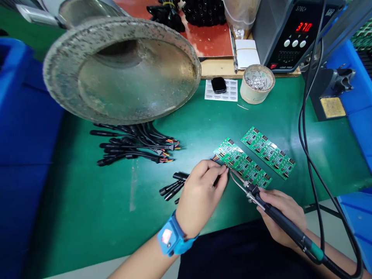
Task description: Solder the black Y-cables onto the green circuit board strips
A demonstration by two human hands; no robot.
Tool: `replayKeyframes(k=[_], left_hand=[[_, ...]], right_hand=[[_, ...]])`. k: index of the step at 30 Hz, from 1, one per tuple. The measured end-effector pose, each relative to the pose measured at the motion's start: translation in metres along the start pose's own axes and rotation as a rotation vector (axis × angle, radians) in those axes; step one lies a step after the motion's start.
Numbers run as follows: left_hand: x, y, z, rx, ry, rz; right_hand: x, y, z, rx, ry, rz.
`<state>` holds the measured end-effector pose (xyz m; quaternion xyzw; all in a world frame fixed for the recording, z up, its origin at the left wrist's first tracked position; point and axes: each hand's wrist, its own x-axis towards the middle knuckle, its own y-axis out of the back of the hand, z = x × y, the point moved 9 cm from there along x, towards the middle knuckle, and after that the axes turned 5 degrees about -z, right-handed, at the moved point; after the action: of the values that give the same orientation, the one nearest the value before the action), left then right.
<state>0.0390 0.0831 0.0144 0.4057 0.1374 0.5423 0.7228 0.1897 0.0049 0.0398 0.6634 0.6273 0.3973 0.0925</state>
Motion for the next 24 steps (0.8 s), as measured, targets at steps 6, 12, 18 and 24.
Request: replayKeyframes(k=[6,12,18,24], left_hand=[[0.0,-0.003,0.003,0.051,-0.004,0.006],[-0.001,-0.004,0.007,0.083,-0.035,0.007],[-0.001,-0.006,0.01,0.108,-0.081,0.005],[-0.002,-0.006,0.011,0.116,-0.092,0.016]], right_hand=[[-0.002,0.002,0.001,0.0,-0.001,0.022],[-0.001,0.0,0.001,0.02,0.003,-0.002],[-0.001,-0.002,0.0,0.045,0.027,-0.043],[-0.007,0.004,0.009,0.06,-0.086,0.03]])
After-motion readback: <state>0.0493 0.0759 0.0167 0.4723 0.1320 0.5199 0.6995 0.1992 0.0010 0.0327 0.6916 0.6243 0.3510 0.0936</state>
